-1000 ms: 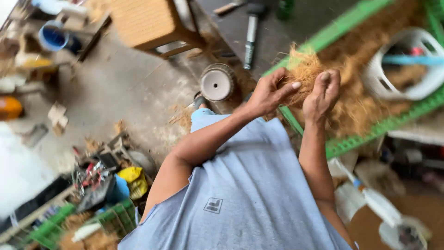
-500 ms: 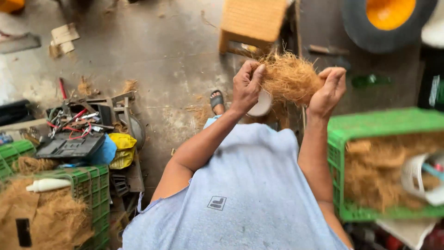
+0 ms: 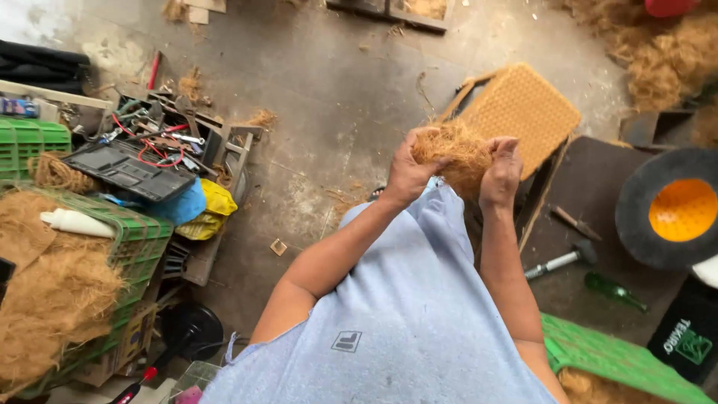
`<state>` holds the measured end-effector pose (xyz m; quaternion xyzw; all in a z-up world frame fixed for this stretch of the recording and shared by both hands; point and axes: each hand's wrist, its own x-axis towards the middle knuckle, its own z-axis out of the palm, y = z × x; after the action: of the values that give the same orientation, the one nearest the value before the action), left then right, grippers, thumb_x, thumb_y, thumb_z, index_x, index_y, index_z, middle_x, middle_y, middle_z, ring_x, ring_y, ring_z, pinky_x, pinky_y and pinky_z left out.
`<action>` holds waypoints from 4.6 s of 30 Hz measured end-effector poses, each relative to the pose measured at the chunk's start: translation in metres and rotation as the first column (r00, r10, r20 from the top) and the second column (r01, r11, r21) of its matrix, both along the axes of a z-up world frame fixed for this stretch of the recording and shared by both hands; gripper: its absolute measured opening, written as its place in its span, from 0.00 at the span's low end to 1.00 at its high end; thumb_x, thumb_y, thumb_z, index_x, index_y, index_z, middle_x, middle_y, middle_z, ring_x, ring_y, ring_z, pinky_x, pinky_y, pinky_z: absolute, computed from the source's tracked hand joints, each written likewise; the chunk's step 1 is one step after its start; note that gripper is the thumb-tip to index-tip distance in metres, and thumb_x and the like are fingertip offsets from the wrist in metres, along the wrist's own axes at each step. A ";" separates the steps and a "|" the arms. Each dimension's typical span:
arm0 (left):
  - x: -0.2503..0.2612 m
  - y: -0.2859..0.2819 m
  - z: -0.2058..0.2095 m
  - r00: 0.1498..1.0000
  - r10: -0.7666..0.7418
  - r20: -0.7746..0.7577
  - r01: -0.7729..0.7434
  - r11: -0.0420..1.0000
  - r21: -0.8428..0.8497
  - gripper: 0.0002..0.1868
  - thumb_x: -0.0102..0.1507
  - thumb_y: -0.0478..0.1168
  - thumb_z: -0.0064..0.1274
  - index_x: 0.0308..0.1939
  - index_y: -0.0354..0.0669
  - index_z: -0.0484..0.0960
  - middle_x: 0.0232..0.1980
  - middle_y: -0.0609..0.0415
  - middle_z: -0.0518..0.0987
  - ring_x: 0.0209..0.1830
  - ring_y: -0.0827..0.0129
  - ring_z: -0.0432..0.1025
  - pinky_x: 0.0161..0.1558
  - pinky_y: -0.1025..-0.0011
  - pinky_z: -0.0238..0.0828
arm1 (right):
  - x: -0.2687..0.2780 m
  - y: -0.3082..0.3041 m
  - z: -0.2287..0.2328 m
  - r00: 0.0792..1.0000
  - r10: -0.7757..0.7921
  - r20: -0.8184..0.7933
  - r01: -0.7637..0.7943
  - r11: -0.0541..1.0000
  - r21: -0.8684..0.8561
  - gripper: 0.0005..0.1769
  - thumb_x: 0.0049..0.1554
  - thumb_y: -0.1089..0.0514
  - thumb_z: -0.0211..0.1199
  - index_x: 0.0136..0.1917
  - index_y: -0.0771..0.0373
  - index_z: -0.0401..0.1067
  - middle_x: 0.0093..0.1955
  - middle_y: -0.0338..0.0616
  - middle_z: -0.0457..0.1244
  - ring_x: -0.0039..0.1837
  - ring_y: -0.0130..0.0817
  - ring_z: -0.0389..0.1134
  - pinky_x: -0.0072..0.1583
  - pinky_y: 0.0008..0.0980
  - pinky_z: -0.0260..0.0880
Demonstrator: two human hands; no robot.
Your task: Shaping and rolling a coconut fiber mat into a cylindrical form using hands and scissors, then stuffing it with loose fiber.
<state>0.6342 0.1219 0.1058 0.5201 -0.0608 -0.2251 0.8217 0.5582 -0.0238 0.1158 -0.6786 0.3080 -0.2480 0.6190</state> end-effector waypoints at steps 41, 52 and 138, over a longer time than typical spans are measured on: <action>0.452 -0.187 -0.017 0.856 0.056 -0.515 -0.148 0.979 -0.141 0.47 0.53 0.34 0.67 0.73 0.51 0.60 0.74 0.46 0.55 0.60 0.64 0.65 0.52 0.69 0.73 | 0.491 -0.215 -0.052 0.965 0.242 0.105 -0.261 0.933 0.247 0.12 0.67 0.50 0.54 0.44 0.56 0.62 0.37 0.30 0.50 0.42 0.23 0.49 0.48 0.24 0.50; 0.507 -0.209 -0.101 0.890 0.296 -0.347 -0.327 0.944 -0.032 0.32 0.55 0.26 0.69 0.61 0.44 0.73 0.54 0.47 0.80 0.55 0.61 0.74 0.57 0.60 0.74 | 0.540 -0.239 -0.064 0.984 0.171 0.053 -0.179 0.931 0.319 0.11 0.67 0.54 0.55 0.45 0.60 0.64 0.25 0.41 0.55 0.24 0.24 0.57 0.30 0.19 0.56; 0.597 -0.227 -0.065 0.917 0.336 -0.217 -0.335 0.941 0.039 0.34 0.56 0.32 0.65 0.63 0.51 0.68 0.60 0.39 0.73 0.57 0.52 0.73 0.48 0.49 0.86 | 0.659 -0.274 0.008 0.778 0.613 0.138 -0.540 0.540 0.646 0.06 0.54 0.60 0.57 0.35 0.52 0.67 0.42 0.32 0.65 0.51 0.27 0.65 0.60 0.41 0.71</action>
<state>1.2307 -0.1055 0.0410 0.4952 0.1209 -0.1372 0.8493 1.2173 -0.2974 0.1241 -0.4927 0.1656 0.1293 0.8445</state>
